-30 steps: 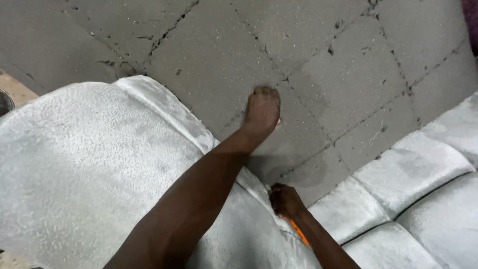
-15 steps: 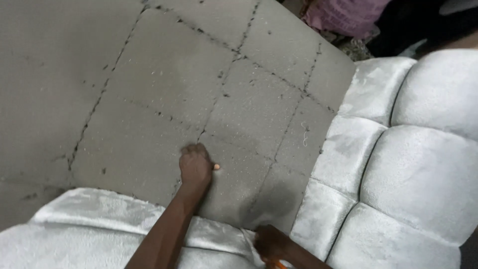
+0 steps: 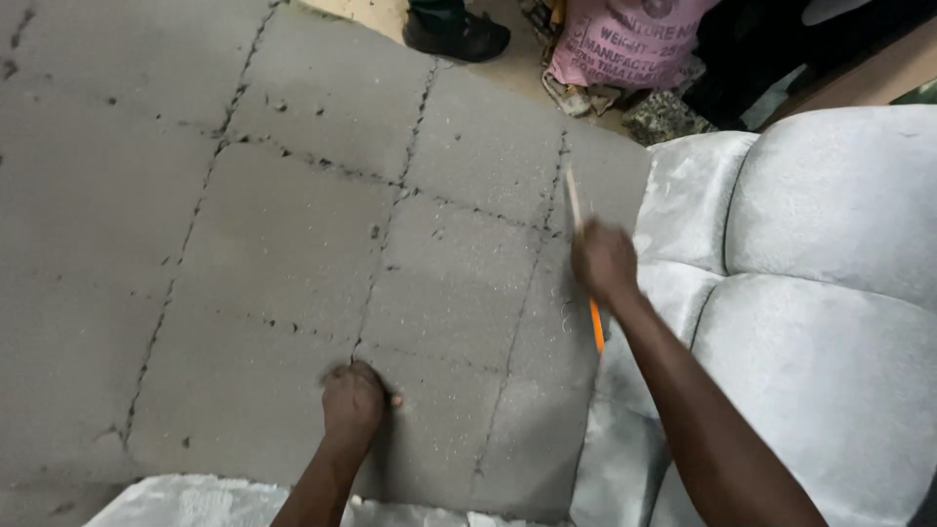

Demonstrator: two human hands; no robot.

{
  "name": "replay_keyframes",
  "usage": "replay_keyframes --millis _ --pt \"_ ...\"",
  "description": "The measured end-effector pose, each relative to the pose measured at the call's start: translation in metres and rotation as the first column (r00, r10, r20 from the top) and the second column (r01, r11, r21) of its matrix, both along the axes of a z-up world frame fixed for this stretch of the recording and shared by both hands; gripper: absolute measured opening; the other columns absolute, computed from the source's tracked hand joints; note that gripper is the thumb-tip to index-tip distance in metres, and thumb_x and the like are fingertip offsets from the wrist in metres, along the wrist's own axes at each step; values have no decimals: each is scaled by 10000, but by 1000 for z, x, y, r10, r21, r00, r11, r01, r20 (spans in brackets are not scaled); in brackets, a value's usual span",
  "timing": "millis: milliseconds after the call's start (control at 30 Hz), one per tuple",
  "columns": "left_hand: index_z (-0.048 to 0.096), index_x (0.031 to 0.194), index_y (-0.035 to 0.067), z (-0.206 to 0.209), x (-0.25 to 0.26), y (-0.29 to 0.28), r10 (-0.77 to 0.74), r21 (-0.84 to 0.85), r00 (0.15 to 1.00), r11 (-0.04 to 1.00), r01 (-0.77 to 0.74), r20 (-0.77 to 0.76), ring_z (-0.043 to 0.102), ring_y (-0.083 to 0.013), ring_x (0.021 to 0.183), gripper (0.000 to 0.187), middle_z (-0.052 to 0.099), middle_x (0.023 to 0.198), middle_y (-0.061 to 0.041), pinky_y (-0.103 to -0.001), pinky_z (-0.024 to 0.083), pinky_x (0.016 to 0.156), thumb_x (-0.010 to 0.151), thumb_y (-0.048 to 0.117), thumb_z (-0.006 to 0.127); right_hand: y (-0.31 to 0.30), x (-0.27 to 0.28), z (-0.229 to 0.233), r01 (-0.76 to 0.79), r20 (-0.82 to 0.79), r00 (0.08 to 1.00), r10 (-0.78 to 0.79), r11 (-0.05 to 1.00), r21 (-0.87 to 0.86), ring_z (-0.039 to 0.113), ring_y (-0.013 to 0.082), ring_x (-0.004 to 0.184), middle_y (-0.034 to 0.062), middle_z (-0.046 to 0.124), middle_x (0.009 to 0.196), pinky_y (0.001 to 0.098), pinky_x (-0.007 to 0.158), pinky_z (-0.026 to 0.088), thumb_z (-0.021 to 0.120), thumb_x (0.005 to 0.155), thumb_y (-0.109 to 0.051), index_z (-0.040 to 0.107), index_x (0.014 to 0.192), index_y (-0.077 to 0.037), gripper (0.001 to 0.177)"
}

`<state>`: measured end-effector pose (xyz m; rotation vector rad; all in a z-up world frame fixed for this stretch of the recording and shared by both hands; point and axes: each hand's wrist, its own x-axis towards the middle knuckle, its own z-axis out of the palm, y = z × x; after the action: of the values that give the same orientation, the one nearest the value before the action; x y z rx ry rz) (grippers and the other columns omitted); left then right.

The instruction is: Cutting a large sheet of grey foam along pre-marked grid lines using a thin utility blade

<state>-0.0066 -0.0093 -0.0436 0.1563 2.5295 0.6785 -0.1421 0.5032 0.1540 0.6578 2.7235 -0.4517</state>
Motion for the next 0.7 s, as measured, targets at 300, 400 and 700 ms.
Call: replay_keyframes --millis 300,400,700 --pt "790 1391 43 -24 4 2 -9 -370 973 924 96 232 770 -492 1288 437 837 1368 -271 -591 702 1026 1145 70 430 74 -218 -81 125 148 977 -154 975 185 866 526 1235 285 882 1355 610 935 719 711 1048 -152 928 1283 24 366" --pt "803 1304 63 -14 0 4 -5 -345 973 935 86 229 802 -495 1222 287 859 1294 -271 -606 687 1004 1185 259 631 69 -235 -76 195 229 945 -235 963 185 872 448 1266 213 887 1437 548 975 715 790 1091 -182 920 1389 -62 346" --pt "788 1112 86 -38 9 -9 -415 -436 905 834 337 -95 859 -355 897 309 804 930 -124 -476 625 746 1134 165 490 -21 -64 -19 -10 96 995 11 1000 -12 847 700 1221 454 884 1123 806 1006 685 693 1161 -189 920 1157 126 389"
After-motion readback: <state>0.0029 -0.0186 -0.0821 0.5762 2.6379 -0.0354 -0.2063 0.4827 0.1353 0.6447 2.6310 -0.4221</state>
